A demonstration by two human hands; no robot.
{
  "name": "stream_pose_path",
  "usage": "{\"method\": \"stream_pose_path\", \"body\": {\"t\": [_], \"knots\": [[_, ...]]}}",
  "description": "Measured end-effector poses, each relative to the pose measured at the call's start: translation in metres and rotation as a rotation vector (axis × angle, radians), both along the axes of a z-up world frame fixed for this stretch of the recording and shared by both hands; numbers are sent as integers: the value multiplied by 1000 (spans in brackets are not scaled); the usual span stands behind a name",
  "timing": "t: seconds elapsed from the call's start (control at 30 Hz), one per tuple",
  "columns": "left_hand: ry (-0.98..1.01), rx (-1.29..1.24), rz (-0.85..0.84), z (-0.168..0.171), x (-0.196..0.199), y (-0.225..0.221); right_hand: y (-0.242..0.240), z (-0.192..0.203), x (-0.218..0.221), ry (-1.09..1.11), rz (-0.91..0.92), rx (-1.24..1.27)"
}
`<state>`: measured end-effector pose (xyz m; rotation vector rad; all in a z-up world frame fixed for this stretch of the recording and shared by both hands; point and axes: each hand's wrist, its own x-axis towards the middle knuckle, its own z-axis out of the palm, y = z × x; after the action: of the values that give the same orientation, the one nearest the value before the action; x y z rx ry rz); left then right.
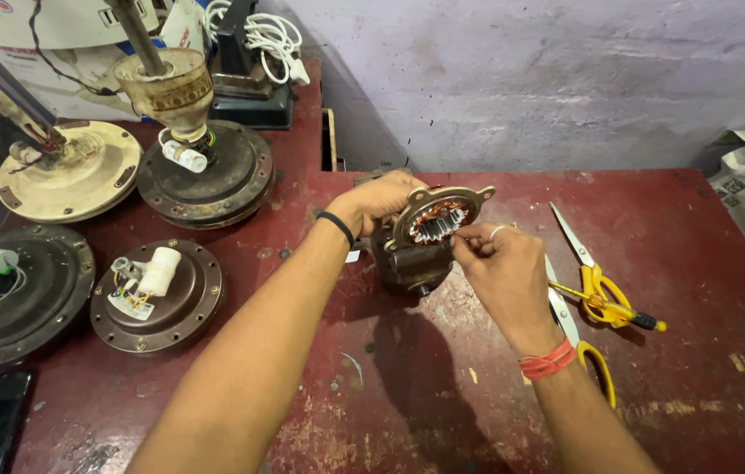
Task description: The person uses a screwdriver to adjust and secure copper windings on a circular electrical component clamped in a vise. They repeatedly reposition the component and apply pressure to the windings while working at a red workbench.
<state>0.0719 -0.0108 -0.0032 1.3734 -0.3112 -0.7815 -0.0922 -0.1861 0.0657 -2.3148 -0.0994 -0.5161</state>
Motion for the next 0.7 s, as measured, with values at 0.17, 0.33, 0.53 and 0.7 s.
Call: {"method": "stream_pose_path", "body": {"t": [0.17,0.33,0.53,0.7], "knots": [[0,-10,-3,-9,6,-3,1,6,2,53,3,-35],[1,-1,16,-9,4,-3,0,7,4,85,-5,18],[-48,-27,20,-8,-3,-3,-6,3,3,98,-24,43],[-20,-4,59,-6,-7,-4,-9,0,3,88,-34,46]]}}
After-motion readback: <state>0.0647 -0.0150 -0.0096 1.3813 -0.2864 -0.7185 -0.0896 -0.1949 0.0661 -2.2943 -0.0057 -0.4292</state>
